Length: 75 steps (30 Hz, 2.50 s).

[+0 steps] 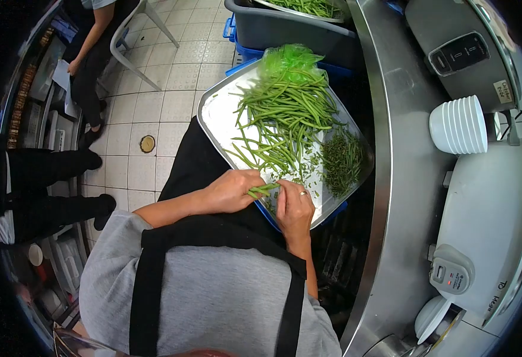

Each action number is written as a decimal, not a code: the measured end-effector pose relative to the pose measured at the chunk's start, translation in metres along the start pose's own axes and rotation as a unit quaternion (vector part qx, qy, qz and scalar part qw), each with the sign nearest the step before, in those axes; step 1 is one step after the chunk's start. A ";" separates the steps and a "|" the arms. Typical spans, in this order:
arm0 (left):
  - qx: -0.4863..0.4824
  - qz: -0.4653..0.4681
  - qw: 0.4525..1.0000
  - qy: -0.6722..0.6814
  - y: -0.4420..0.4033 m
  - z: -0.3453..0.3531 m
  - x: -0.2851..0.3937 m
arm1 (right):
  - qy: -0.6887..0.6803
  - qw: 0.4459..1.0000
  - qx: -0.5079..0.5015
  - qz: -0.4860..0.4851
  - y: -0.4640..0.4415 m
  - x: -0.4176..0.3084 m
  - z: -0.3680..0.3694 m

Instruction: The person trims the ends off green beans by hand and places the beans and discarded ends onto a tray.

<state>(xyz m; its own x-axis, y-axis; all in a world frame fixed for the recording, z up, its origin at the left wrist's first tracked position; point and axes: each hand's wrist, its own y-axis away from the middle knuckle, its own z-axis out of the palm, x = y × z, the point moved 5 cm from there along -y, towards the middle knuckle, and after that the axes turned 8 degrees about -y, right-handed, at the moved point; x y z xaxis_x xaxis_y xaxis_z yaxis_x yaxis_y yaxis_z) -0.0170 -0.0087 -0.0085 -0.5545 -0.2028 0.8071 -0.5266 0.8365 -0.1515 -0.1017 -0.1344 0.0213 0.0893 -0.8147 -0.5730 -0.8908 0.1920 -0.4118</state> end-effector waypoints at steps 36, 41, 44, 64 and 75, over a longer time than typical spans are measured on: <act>0.131 -0.174 0.882 0.418 0.001 -0.006 -0.023 | 0.095 0.990 -0.058 0.089 -0.041 0.045 0.048; 0.172 -0.205 0.906 0.329 0.007 -0.008 -0.049 | 0.128 0.985 -0.085 0.073 -0.054 0.059 0.082; 0.167 -0.185 0.942 0.227 0.008 -0.002 -0.060 | 0.124 0.985 -0.101 0.066 -0.044 0.051 0.072; 0.091 -0.254 0.866 0.421 0.003 -0.005 -0.051 | -0.100 0.986 -0.035 0.132 -0.006 0.035 0.014; 0.128 -0.224 0.871 0.418 0.007 -0.005 -0.046 | -0.429 0.846 -0.111 0.295 0.014 0.041 0.060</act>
<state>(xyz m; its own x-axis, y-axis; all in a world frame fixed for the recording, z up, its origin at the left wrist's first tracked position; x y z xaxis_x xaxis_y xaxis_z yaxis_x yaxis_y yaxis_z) 0.0085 0.0092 -0.0436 0.3495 0.0512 0.9355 -0.7550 0.6067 0.2488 -0.0832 -0.1327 -0.0507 -0.1942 0.1032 -0.9755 -0.9462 0.2426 0.2140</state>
